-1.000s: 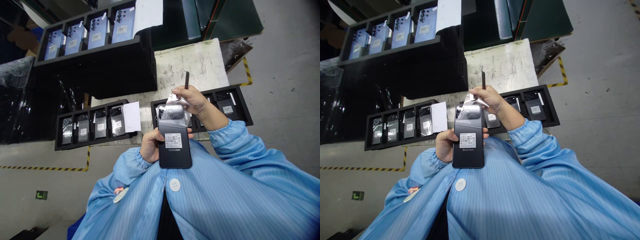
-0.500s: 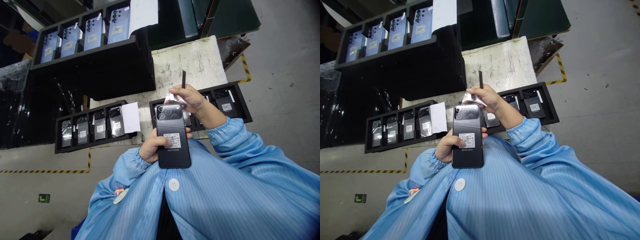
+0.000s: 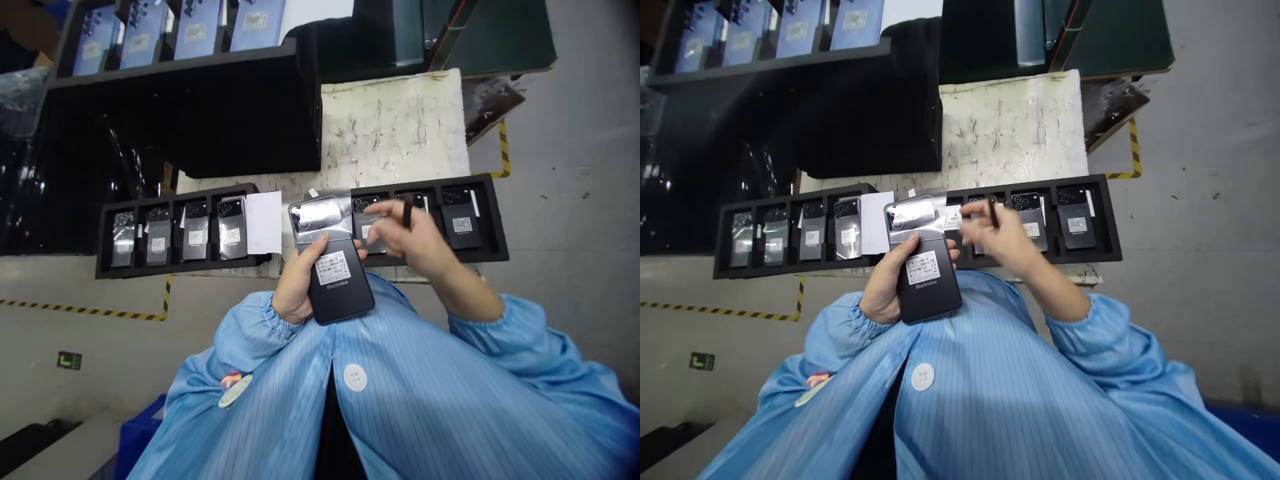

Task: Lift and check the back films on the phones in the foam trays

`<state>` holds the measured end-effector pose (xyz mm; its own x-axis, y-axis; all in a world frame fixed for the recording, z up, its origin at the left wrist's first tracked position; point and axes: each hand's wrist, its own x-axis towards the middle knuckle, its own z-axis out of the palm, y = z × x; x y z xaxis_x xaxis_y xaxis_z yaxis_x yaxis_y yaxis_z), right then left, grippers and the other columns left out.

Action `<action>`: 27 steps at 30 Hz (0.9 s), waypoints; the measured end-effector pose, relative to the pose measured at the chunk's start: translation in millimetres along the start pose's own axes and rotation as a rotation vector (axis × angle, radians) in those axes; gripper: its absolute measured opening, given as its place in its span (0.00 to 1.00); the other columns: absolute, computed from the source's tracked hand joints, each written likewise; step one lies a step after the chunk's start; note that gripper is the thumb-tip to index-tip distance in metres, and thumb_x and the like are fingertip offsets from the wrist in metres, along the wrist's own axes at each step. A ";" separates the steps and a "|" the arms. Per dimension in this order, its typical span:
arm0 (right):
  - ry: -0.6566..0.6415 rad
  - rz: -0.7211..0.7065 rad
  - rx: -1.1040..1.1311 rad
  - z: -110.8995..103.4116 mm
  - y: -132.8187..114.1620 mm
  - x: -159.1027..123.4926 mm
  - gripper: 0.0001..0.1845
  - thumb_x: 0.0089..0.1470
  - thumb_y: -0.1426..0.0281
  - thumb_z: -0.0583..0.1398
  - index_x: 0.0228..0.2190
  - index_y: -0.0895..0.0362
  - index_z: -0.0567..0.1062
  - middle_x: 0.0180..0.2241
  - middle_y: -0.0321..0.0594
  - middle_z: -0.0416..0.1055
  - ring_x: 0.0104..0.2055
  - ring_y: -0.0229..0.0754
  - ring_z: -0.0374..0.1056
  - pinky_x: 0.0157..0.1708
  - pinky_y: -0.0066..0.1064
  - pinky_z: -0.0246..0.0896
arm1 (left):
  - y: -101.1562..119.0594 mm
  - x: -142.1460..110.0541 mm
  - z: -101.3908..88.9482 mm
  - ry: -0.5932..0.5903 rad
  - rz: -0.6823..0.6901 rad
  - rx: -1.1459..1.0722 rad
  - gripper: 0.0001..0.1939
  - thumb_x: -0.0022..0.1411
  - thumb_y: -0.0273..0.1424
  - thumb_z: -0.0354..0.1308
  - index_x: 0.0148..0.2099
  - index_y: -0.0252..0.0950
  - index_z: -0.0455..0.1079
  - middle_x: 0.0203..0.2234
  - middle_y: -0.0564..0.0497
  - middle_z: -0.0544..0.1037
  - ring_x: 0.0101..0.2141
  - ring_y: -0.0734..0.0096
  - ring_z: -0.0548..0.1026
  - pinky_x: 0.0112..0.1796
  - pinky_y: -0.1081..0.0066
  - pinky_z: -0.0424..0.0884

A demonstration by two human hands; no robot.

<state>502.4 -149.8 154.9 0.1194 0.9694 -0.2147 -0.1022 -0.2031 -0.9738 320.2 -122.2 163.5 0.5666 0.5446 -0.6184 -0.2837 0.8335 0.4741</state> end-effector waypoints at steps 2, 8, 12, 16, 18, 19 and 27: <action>-0.096 0.046 -0.057 12.0 7.7 -20.5 0.34 0.40 0.60 0.70 0.48 0.56 0.66 0.28 0.34 0.70 0.28 0.33 0.67 0.26 0.23 0.65 | -3.3 2.6 -2.7 0.022 0.046 -0.003 0.16 0.60 0.36 0.57 0.41 0.26 0.74 0.33 0.40 0.80 0.33 0.62 0.79 0.37 0.67 0.75; -0.237 0.054 -0.029 34.6 20.7 -33.0 0.32 0.48 0.66 0.66 0.53 0.51 0.62 0.43 0.39 0.70 0.43 0.39 0.69 0.44 0.32 0.68 | -10.1 5.6 -6.2 0.055 0.081 0.017 0.14 0.56 0.35 0.62 0.42 0.32 0.74 0.33 0.47 0.80 0.39 0.60 0.78 0.45 0.63 0.73; -0.313 0.088 0.080 27.6 18.5 -31.1 0.34 0.52 0.68 0.63 0.57 0.50 0.57 0.47 0.39 0.67 0.42 0.35 0.68 0.43 0.28 0.68 | -6.8 7.3 -5.7 0.036 0.041 0.015 0.11 0.57 0.35 0.61 0.38 0.32 0.73 0.30 0.47 0.80 0.39 0.58 0.78 0.44 0.62 0.74; -0.374 0.098 0.113 23.2 16.3 -31.8 0.32 0.54 0.70 0.61 0.58 0.50 0.58 0.48 0.38 0.67 0.40 0.33 0.67 0.42 0.24 0.66 | -2.5 8.8 -4.1 0.029 -0.021 0.016 0.13 0.59 0.35 0.58 0.40 0.29 0.73 0.30 0.44 0.80 0.38 0.59 0.78 0.43 0.62 0.74; -0.379 0.091 0.122 24.4 16.4 -31.0 0.33 0.54 0.71 0.61 0.58 0.50 0.57 0.48 0.38 0.66 0.40 0.32 0.67 0.41 0.24 0.66 | -1.7 8.7 -3.7 0.037 -0.005 0.017 0.14 0.59 0.36 0.58 0.41 0.29 0.73 0.31 0.44 0.80 0.37 0.60 0.78 0.43 0.63 0.74; -0.374 0.085 0.126 25.6 16.8 -30.3 0.33 0.54 0.71 0.61 0.59 0.50 0.56 0.48 0.39 0.66 0.40 0.32 0.66 0.41 0.24 0.66 | -1.8 8.5 -3.6 0.046 0.009 0.020 0.15 0.58 0.37 0.59 0.41 0.29 0.73 0.31 0.44 0.80 0.37 0.60 0.78 0.43 0.63 0.74; -0.395 0.008 -0.013 20.5 18.0 -27.5 0.35 0.56 0.65 0.59 0.61 0.52 0.51 0.46 0.41 0.68 0.39 0.34 0.67 0.38 0.27 0.67 | -2.5 8.2 -4.0 0.035 0.029 -0.002 0.16 0.58 0.37 0.59 0.43 0.29 0.73 0.33 0.43 0.80 0.36 0.61 0.78 0.42 0.65 0.75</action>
<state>477.0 -177.3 144.8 -0.2711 0.9457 -0.1795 -0.0883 -0.2102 -0.9737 322.5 -119.4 154.8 0.5307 0.5716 -0.6258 -0.3013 0.8173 0.4911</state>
